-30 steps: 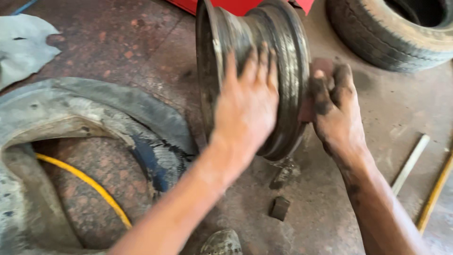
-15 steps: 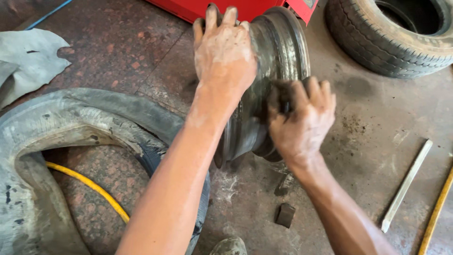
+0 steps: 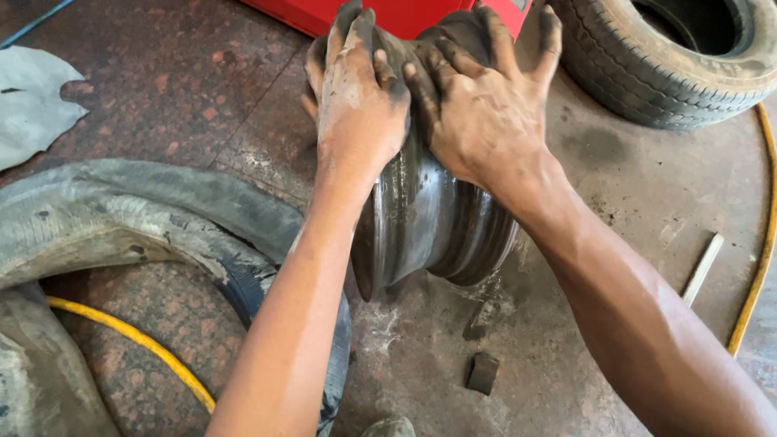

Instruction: The person scrubs a metal wheel rim with a small abrasive block, rotating the rim to clean different sections. The rim is held in place by a red machine while the person works around its circumference.

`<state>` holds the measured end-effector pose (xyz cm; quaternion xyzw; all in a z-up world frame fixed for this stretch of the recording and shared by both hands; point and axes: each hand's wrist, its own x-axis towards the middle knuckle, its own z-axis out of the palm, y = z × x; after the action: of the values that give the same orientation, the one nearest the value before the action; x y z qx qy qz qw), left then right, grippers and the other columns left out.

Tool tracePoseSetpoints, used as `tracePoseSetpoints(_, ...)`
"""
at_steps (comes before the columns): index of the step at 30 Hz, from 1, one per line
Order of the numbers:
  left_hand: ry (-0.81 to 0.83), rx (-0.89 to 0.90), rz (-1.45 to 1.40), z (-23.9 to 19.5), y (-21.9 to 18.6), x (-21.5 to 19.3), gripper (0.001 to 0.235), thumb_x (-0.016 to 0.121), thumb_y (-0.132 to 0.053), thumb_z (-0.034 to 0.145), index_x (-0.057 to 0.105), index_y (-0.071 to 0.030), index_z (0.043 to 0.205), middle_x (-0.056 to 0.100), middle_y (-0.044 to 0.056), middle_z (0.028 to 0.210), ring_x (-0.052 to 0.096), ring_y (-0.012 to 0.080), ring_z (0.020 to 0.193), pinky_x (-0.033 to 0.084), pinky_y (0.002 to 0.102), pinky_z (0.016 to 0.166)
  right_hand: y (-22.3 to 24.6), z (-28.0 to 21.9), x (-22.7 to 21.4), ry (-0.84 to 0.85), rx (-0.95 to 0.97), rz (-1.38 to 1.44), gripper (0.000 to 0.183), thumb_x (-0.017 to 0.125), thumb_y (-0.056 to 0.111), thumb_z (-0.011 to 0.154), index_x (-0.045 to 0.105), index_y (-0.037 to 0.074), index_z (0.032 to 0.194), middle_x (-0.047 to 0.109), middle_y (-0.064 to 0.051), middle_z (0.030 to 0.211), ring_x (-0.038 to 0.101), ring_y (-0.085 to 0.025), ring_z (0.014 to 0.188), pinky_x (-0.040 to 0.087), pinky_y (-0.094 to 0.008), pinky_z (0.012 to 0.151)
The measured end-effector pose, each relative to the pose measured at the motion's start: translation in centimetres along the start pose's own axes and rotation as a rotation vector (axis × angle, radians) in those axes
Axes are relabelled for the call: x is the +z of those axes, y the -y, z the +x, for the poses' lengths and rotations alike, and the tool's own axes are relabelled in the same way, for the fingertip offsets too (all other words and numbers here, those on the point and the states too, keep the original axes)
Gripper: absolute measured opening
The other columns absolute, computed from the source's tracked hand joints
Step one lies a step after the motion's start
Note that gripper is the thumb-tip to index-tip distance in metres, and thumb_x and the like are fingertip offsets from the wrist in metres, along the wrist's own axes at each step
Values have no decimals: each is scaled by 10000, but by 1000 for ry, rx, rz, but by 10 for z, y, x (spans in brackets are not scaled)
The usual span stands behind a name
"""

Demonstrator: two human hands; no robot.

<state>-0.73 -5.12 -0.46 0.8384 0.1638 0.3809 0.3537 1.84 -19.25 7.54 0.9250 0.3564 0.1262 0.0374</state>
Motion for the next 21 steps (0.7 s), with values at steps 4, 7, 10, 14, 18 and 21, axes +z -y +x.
tracePoseSetpoints(4, 168, -129, 83, 11, -4, -8, 725, 721, -248, 837, 435, -109, 1489, 323, 131, 1592, 263, 467, 1454, 236, 647, 1112, 11, -67, 2, -205, -139, -7, 627, 351, 439, 1157, 480, 12, 1597, 553, -170, 1546, 311, -318, 1589, -51, -693, 1214)
tracePoseSetpoints(7, -29, 125, -147, -15, -4, -10, 545, 514, -178, 1024, 415, -111, 1556, 362, 106, 1684, 361, 366, 1576, 264, 575, 1294, 23, -98, 0, -218, -146, 79, 662, 353, 426, 1099, 482, -38, 1553, 551, -208, 1555, 348, -306, 1532, 19, -668, 1210)
tracePoseSetpoints(10, 35, -31, -179, -21, -5, -10, 427, 376, -265, 1160, 446, -112, 1552, 420, 127, 1667, 362, 373, 1563, 286, 509, 1300, 12, -52, 4, -168, -152, 67, 579, 356, 379, 1121, 489, -16, 1523, 561, -176, 1514, 343, -312, 1534, 52, -676, 1218)
tracePoseSetpoints(14, -23, -71, -352, -13, -6, -16, 577, 348, -399, 1150, 360, -33, 1595, 427, 239, 1622, 393, 408, 1502, 331, 487, 1251, 16, -16, -5, -27, -136, -83, 635, 352, 398, 1106, 425, -47, 1553, 510, -193, 1530, 323, -313, 1549, 76, -645, 1231)
tracePoseSetpoints(18, 57, -317, -630, -11, -6, -15, 644, 366, -504, 1096, 470, -26, 1513, 581, 232, 1453, 572, 349, 1346, 450, 435, 1127, 46, -104, -10, -158, -209, 246, 713, 354, 408, 1064, 338, -122, 1541, 359, -258, 1614, 296, -339, 1525, 95, -600, 1223)
tracePoseSetpoints(21, 97, -362, -857, -11, -2, -13, 648, 427, -496, 1073, 526, -28, 1510, 675, 265, 1274, 681, 368, 1138, 518, 433, 975, 42, -85, -4, -136, -202, 246, 708, 381, 390, 1062, 335, -130, 1542, 350, -269, 1599, 293, -356, 1506, 109, -584, 1202)
